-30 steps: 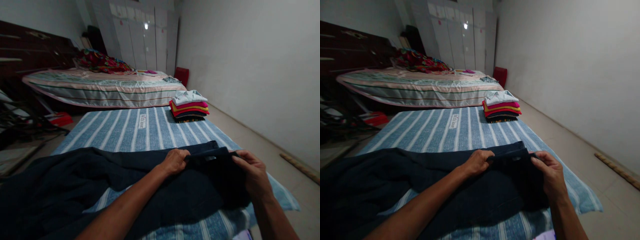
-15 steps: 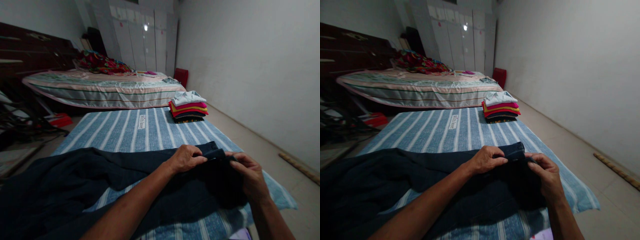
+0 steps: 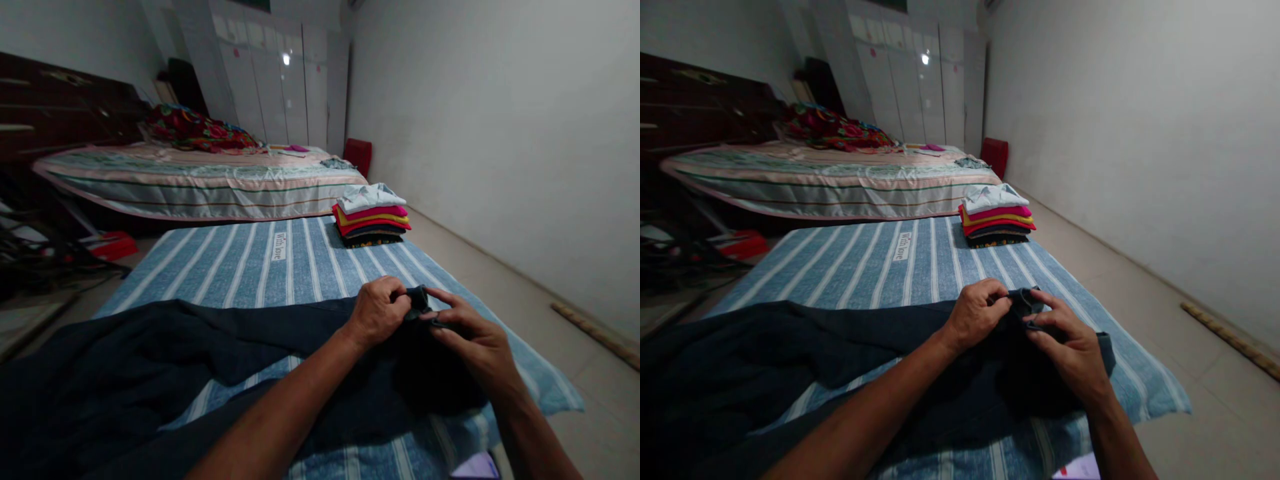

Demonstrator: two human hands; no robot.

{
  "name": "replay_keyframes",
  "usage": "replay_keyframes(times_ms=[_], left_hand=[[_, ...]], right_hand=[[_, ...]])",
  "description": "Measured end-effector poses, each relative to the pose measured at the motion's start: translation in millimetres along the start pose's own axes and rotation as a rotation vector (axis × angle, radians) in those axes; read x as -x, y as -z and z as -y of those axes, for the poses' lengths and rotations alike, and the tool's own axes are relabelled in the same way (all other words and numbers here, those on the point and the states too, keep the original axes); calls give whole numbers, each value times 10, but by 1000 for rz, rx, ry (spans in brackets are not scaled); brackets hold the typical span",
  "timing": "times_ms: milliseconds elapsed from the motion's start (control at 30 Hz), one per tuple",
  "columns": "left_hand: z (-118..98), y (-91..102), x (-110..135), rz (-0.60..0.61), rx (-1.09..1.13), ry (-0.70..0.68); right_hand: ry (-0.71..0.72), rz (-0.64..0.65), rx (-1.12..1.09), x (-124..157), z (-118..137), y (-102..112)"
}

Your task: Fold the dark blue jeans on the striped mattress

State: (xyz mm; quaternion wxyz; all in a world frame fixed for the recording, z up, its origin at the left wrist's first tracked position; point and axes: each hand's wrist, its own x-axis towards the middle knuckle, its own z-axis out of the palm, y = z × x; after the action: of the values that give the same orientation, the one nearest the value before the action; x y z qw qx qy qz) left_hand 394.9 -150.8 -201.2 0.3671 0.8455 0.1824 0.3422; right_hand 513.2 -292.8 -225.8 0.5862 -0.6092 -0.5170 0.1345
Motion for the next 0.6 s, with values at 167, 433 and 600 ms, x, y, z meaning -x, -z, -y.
replay_keyframes(times_ms=[167, 433, 600], left_hand=[[-78, -4, 45, 36, 58, -4], [-56, 34, 73, 113, 130, -88], [-58, 55, 68, 159, 61, -167]], right_hand=[[67, -31, 51, -56, 110, -94], [-28, -82, -104, -148, 2, -99], [13, -95, -76, -175, -7, -92]])
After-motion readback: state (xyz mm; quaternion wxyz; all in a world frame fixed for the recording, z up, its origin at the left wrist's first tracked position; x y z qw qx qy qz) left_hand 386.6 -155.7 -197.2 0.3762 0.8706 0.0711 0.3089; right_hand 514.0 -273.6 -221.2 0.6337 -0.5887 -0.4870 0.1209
